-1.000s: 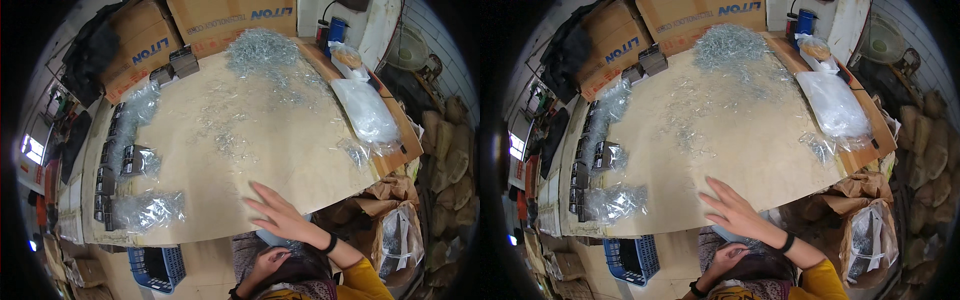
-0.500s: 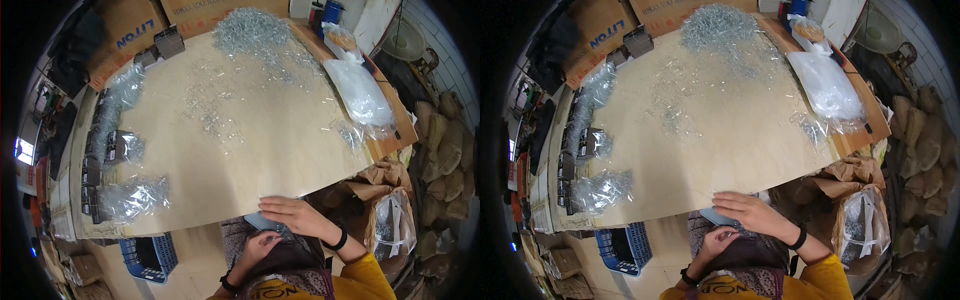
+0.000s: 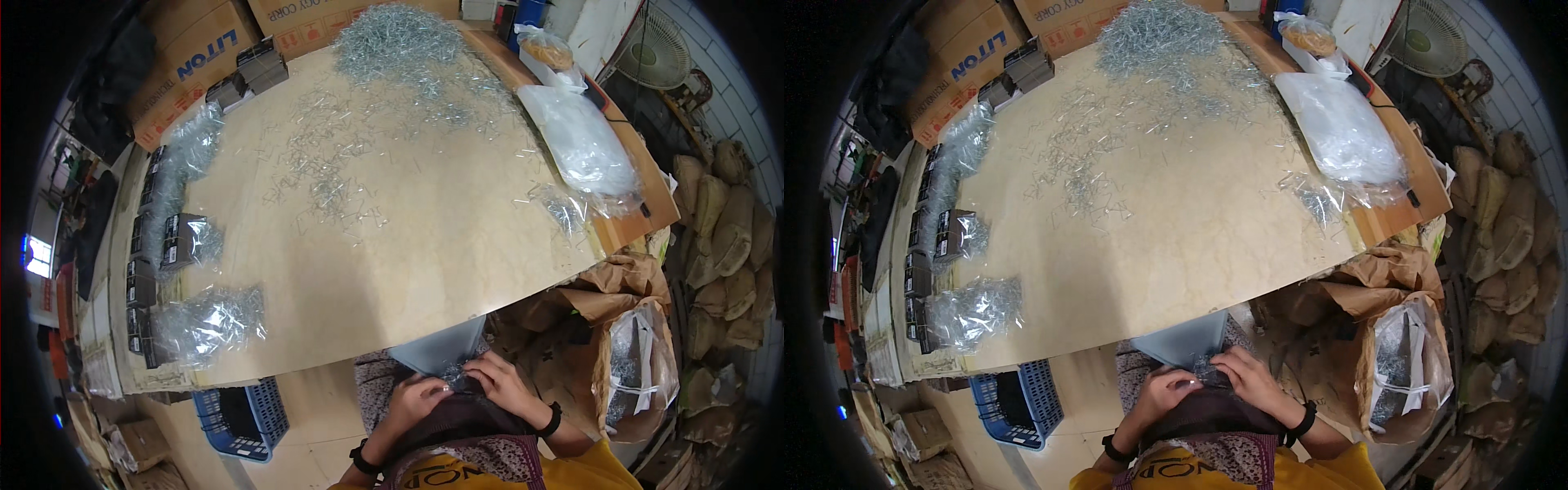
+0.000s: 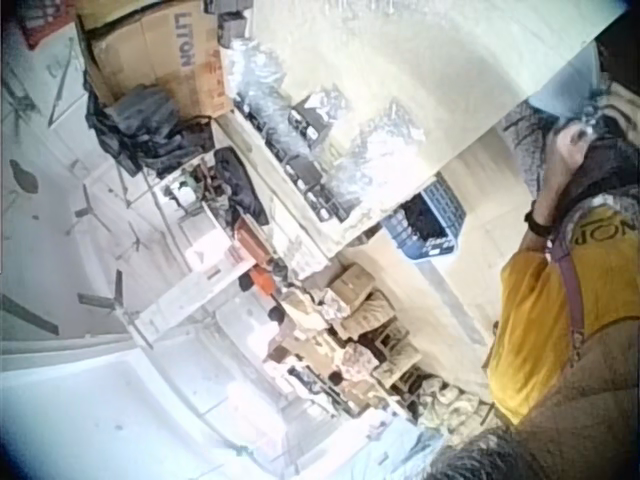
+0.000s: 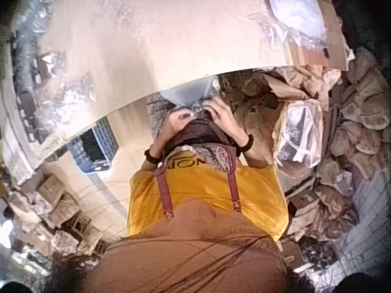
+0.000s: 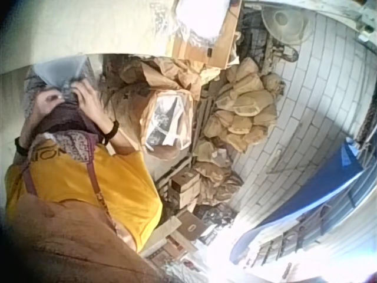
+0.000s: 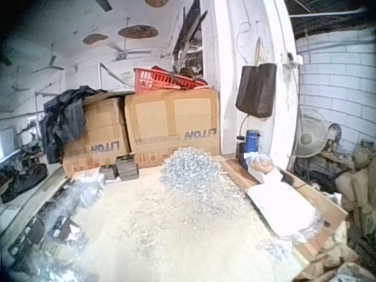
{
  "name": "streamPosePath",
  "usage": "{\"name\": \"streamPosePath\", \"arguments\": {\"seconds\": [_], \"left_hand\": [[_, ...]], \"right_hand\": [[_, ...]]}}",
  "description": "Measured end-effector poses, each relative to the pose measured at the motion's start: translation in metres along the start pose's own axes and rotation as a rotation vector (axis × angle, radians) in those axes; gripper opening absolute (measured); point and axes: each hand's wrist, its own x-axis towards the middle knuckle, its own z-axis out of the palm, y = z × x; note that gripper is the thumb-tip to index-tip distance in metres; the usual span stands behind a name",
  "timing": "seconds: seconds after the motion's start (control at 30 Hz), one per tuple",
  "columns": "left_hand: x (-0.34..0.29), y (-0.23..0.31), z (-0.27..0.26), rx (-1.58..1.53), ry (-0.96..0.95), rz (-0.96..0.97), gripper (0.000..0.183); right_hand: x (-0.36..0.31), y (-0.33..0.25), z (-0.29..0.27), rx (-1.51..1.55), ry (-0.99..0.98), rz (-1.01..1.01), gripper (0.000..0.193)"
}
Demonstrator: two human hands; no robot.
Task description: The recorder is sorting small metal clips on a workbench and placing them into small plastic bags.
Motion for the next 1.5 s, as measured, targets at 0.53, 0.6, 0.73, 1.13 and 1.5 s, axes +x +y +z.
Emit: {"name": "streamPosePath", "arguments": {"seconds": [0.53,0.6,0.73,1.13,1.5], "left_hand": [[0.003,0.003,0.002,-0.278,-0.025,-0.272,0.010],[0.002,-0.001,0.002,-0.213,-0.025,-0.203,0.010],[0.004,0.004,0.007,-0.319,0.020,-0.160,0.009],[-0.004,-0.007,-0.004,0.051,-0.304,-0.411,0.027],[0.016,0.083,-0.083,0.333,0.063,0.093,0.024]], "right_hand": [[-0.001,0.001,0.001,0.064,0.094,-0.163,0.047],[-0.001,-0.001,0.000,0.021,0.202,-0.084,0.045],[0.001,0.005,-0.001,-0.173,-0.145,-0.030,0.046],[-0.008,0.036,0.012,0.031,-0.394,-0.008,0.022],[0.077,-0.083,-0.050,-0.097,-0.204,-0.508,0.042]]}}
